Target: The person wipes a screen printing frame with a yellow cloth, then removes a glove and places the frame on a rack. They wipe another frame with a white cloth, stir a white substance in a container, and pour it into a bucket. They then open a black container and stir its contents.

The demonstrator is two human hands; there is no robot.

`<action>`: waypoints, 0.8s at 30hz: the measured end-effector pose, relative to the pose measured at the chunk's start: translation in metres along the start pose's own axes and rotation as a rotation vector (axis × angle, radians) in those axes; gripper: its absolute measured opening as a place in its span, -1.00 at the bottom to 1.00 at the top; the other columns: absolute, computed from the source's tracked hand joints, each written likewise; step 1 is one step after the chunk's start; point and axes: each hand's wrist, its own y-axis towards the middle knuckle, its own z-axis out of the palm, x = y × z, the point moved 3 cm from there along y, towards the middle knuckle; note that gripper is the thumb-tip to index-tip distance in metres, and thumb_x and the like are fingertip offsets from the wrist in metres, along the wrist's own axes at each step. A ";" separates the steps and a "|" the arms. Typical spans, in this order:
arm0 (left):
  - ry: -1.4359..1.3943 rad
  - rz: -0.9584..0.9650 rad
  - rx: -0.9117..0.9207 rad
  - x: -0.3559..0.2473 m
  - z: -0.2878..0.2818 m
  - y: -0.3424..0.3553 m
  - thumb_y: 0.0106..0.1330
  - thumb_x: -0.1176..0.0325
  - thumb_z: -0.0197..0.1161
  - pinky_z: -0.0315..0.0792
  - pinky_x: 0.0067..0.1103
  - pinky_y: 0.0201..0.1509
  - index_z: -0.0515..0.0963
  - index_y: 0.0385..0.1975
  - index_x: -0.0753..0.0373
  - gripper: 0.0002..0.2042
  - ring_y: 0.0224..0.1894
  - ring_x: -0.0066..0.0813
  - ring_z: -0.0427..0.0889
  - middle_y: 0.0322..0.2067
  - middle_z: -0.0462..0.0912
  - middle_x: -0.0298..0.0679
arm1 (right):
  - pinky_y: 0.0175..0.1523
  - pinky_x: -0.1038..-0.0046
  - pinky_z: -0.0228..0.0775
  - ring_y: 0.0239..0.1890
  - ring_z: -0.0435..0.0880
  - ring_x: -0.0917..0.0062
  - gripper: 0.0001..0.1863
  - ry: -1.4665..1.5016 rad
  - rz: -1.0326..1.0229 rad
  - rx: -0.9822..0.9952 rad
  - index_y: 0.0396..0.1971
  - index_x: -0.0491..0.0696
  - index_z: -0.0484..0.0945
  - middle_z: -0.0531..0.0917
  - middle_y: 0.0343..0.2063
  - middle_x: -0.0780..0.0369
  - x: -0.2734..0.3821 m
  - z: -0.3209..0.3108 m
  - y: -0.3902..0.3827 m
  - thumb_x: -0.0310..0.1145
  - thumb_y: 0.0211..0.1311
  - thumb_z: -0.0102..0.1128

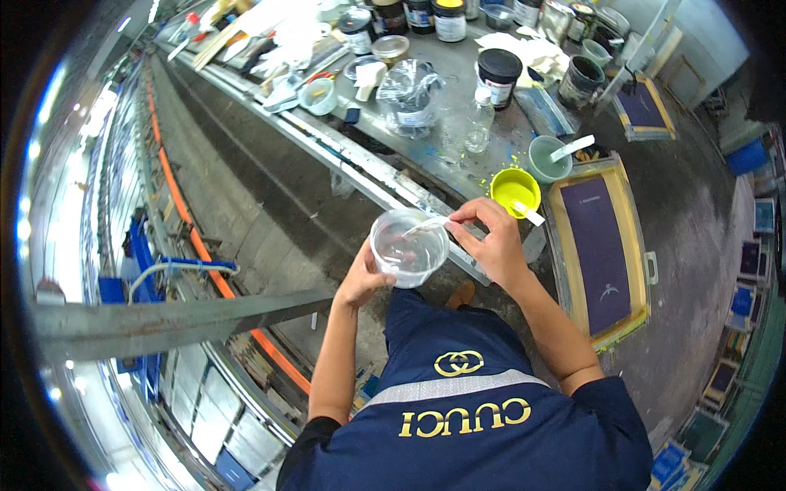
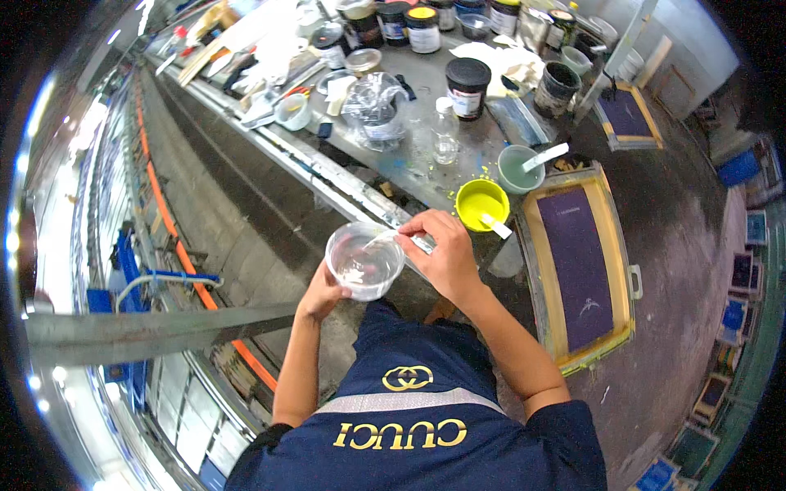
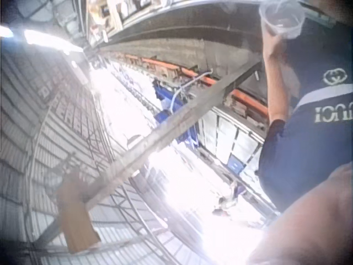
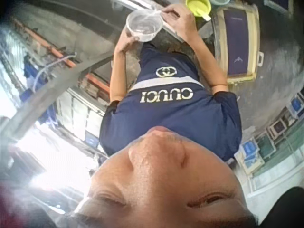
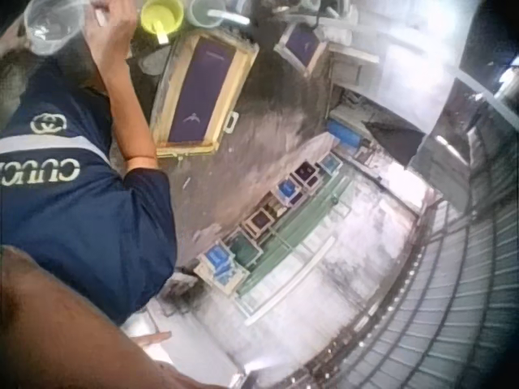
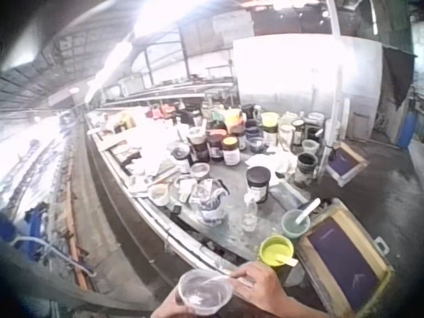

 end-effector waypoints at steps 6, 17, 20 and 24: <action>0.271 -0.172 0.118 -0.034 -0.027 0.143 -0.19 0.58 0.64 0.31 -0.33 0.52 0.10 0.51 0.31 0.14 0.46 -0.27 0.34 0.41 0.33 -0.13 | -0.13 0.43 0.54 -0.34 0.70 0.49 -0.80 -0.023 0.379 -0.339 -0.16 -0.12 0.70 0.73 -0.38 0.20 -0.058 0.025 -0.002 -0.46 0.22 0.42; 1.426 0.172 0.527 -0.036 -0.125 0.277 -0.21 0.05 0.70 0.15 -0.11 0.40 0.37 0.46 0.03 0.06 0.40 -0.07 0.29 0.34 0.42 -0.15 | -0.11 0.42 0.51 -0.30 0.66 0.47 -0.73 -0.278 0.671 -0.448 -0.11 -0.07 0.72 0.72 -0.35 0.24 -0.093 0.094 0.040 -0.39 0.18 0.49; 1.453 0.209 0.591 -0.081 -0.146 0.273 -0.11 0.10 0.65 0.17 -0.12 0.37 0.38 0.44 0.11 -0.02 0.38 -0.02 0.30 0.37 0.36 -0.11 | -0.01 0.36 0.48 -0.16 0.62 0.37 -0.70 -0.462 0.636 -0.494 -0.11 -0.04 0.73 0.68 -0.26 0.23 -0.068 0.108 0.047 -0.34 0.16 0.52; 1.121 0.036 0.604 -0.162 -0.163 0.275 0.10 0.27 0.59 0.44 -0.52 0.00 0.47 0.39 0.08 -0.24 -0.04 -0.38 0.62 0.07 0.65 -0.25 | 0.02 0.26 0.43 -0.16 0.60 0.24 -0.83 -0.713 0.457 -0.639 -0.24 -0.09 0.73 0.65 -0.30 0.20 -0.043 0.114 0.073 -0.39 0.20 0.47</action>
